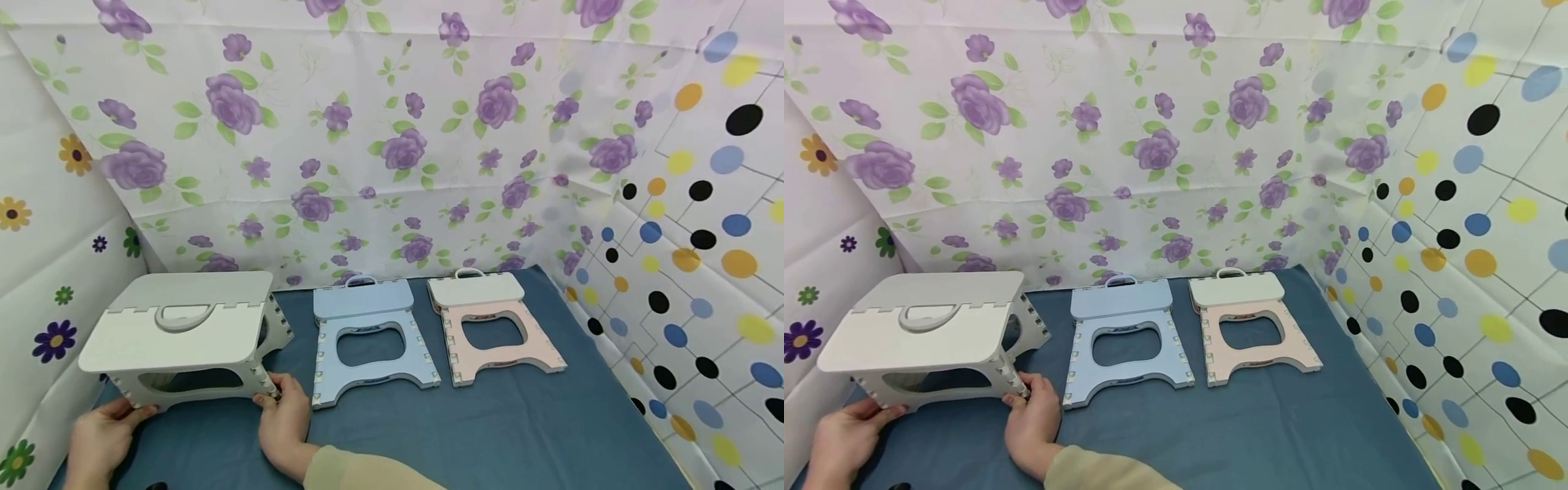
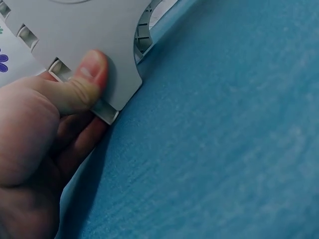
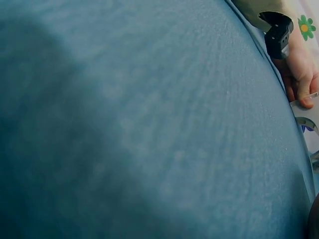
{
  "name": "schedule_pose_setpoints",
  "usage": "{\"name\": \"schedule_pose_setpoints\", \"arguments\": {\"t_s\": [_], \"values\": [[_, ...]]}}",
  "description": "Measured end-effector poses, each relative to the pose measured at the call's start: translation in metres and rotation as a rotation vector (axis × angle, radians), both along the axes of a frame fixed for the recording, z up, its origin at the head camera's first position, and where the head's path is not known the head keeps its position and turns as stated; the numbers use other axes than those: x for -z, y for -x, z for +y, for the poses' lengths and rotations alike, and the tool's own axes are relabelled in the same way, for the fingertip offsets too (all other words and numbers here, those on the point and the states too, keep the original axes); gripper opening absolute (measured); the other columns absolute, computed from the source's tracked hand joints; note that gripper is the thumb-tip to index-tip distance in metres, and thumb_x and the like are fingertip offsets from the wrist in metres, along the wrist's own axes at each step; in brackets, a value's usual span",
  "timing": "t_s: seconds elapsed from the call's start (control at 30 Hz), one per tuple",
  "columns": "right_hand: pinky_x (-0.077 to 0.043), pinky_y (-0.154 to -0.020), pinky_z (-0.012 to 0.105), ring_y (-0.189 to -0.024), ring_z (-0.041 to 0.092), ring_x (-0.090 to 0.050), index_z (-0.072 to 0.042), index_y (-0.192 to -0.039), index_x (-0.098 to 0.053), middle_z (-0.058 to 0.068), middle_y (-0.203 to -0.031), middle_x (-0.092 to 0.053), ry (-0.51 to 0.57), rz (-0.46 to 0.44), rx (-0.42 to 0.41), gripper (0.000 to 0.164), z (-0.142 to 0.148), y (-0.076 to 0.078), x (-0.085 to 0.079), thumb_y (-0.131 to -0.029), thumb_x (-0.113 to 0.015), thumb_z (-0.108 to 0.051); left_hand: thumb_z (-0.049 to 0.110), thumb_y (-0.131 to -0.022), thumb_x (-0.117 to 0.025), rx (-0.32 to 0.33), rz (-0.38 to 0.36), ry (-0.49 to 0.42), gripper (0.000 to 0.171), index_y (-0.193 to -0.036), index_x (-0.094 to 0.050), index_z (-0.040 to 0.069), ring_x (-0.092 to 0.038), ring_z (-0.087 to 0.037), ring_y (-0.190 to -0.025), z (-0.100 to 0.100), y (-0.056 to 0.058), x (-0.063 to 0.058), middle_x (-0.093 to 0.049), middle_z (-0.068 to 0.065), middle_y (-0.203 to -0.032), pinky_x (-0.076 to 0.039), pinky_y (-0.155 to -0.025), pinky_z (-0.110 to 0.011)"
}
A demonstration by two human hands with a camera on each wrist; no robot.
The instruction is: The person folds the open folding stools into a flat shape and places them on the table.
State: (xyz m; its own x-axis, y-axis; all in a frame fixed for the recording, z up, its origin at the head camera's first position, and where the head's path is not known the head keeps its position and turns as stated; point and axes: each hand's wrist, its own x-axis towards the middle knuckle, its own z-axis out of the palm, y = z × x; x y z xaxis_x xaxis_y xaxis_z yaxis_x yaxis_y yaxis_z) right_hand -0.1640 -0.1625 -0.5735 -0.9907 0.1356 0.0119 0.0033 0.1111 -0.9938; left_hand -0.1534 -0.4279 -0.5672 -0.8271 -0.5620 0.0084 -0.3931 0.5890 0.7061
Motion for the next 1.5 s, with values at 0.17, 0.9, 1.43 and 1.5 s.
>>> {"name": "schedule_pose_setpoints", "arguments": {"t_s": [0.17, 0.9, 1.43, 1.5], "values": [[-0.057, -0.072, 0.024, -0.087, 0.000, -0.062, -0.029, -0.104, -0.075, -0.020, -0.095, -0.063, -0.024, 0.034, 0.009, 0.022, 0.001, -0.001, -0.001, -0.089, -0.085, -0.017, 0.015, -0.098, -0.082, 0.003, -0.004, -0.015, 0.039, -0.126, -0.073, -0.010, -0.064, -0.005, -0.072, -0.001, 0.000, 0.000, -0.075, -0.028, -0.111, -0.051, -0.064, -0.032], [-0.057, -0.076, 0.022, -0.093, 0.000, -0.065, -0.026, -0.111, -0.076, -0.019, -0.102, -0.066, -0.059, 0.046, -0.027, 0.027, 0.003, 0.000, 0.003, -0.088, -0.087, -0.018, 0.015, -0.100, -0.079, 0.139, 0.008, 0.058, 0.043, -0.129, -0.068, -0.014, -0.066, -0.006, -0.073, -0.004, -0.005, -0.003, -0.075, -0.032, -0.110, -0.051, -0.058, -0.022], [-0.058, -0.077, 0.023, -0.093, 0.001, -0.064, -0.026, -0.114, -0.076, -0.017, -0.103, -0.066, -0.040, 0.055, -0.046, 0.027, 0.005, 0.002, 0.005, -0.090, -0.086, -0.019, 0.024, -0.112, -0.061, 0.184, 0.086, -0.011, 0.049, -0.142, -0.052, -0.012, -0.052, -0.002, -0.077, 0.002, -0.006, 0.003, -0.064, -0.035, -0.121, -0.044, -0.060, -0.021], [-0.058, -0.079, 0.023, -0.094, 0.001, -0.064, -0.027, -0.115, -0.076, -0.018, -0.104, -0.066, -0.036, 0.049, -0.047, 0.028, 0.005, 0.001, 0.005, -0.090, -0.086, -0.020, 0.021, -0.112, -0.061, 0.188, 0.105, -0.012, 0.046, -0.141, -0.052, -0.013, -0.051, 0.001, -0.076, 0.002, -0.007, 0.004, -0.064, -0.035, -0.121, -0.044, -0.060, -0.021]]}}
